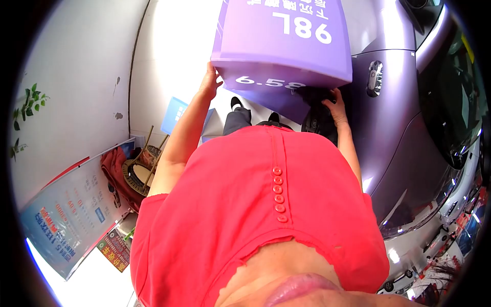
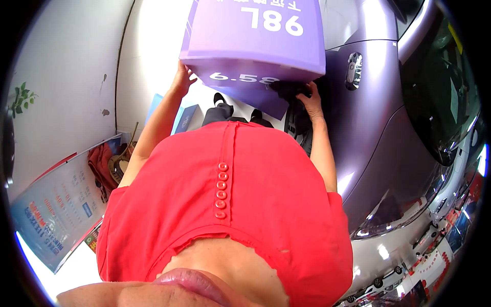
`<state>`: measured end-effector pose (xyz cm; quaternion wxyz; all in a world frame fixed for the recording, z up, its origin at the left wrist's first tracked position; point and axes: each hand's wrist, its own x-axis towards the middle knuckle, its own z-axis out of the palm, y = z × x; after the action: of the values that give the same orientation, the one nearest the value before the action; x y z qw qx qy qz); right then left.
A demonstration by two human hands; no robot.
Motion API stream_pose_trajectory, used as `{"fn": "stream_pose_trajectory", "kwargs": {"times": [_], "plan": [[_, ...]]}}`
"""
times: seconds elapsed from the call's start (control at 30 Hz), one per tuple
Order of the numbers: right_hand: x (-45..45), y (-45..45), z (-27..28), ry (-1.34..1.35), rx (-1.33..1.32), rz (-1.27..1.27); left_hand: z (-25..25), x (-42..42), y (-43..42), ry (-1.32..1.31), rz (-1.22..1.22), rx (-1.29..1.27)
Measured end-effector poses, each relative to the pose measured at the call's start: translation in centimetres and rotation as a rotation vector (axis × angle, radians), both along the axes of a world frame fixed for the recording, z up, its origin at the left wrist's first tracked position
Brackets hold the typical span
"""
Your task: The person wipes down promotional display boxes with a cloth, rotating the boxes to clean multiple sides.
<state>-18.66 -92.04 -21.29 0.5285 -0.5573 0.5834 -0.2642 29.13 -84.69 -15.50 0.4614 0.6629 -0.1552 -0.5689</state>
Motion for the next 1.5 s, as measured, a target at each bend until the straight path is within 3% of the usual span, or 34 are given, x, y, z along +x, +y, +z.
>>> {"fn": "stream_pose_trajectory", "kwargs": {"times": [0.2,0.27,0.37,0.43,0.57,0.6,0.67,0.7,0.73,0.77,0.83,1.03,1.1,1.13,1.17,1.23,1.3,1.37,1.4,1.5], "plan": [[0.6,4.0,0.4,0.035,0.171,-0.087,-1.2,-1.9,3.5,0.11,0.116,0.08],[-0.2,4.2,1.5,0.142,0.106,0.033,-0.6,-2.0,3.9,0.148,0.147,0.071],[-0.6,3.4,10.6,0.134,0.268,0.277,0.7,-2.3,4.2,0.185,0.189,0.079],[-0.1,3.0,18.0,0.01,0.303,0.28,0.7,-2.4,4.4,0.209,0.103,0.079],[1.0,2.3,23.6,-0.352,0.037,0.007,3.4,-4.4,4.2,0.095,0.093,-0.017],[1.8,1.8,23.9,-0.268,-0.077,-0.08,3.2,-4.7,4.0,0.096,0.094,-0.02],[2.1,0.5,19.6,-0.094,-0.278,-0.186,2.7,-5.1,3.6,-0.112,0.15,-0.039],[2.5,-0.1,17.0,0.019,-0.372,-0.214,4.0,-5.8,3.4,-0.099,0.175,-0.048],[2.4,-0.7,13.7,0.298,-0.474,-0.161,3.7,-6.2,3.5,-0.133,0.163,-0.07],[5.0,0.2,14.0,0.571,-0.526,-0.202,3.4,-6.4,3.6,-0.167,0.152,-0.093],[7.8,0.6,14.0,0.669,-0.663,-0.096,2.9,-6.2,3.4,-0.132,0.154,-0.104],[22.7,4.7,14.7,0.396,-0.729,0.398,2.1,-6.0,3.7,-0.118,0.201,-0.056],[27.5,6.1,13.8,0.246,-0.725,0.537,1.5,-5.1,4.3,0.064,0.262,-0.056],[29.3,6.8,13.7,0.215,-0.747,0.55,0.2,-4.0,5.1,0.026,0.18,-0.108],[30.6,7.1,13.7,0.182,-0.773,0.562,-0.1,-3.2,5.0,0.372,0.356,-0.19],[30.9,6.7,13.6,0.174,-0.758,0.579,0.3,-2.7,5.3,0.314,0.33,-0.167],[29.7,5.8,13.9,0.116,-0.721,0.593,-1.4,-3.1,5.3,-0.2,0.131,-0.134],[27.4,5.2,14.6,0.116,-0.733,0.573,-2.5,-3.9,4.7,-0.701,-0.101,-0.314],[26.3,4.8,14.8,0.143,-0.728,0.561,-3.2,-5.0,3.9,-0.474,0.137,-0.35],[21.9,3.0,15.5,0.232,-0.688,0.508,-3.4,-5.6,2.9,-0.548,0.267,-0.375]]}}
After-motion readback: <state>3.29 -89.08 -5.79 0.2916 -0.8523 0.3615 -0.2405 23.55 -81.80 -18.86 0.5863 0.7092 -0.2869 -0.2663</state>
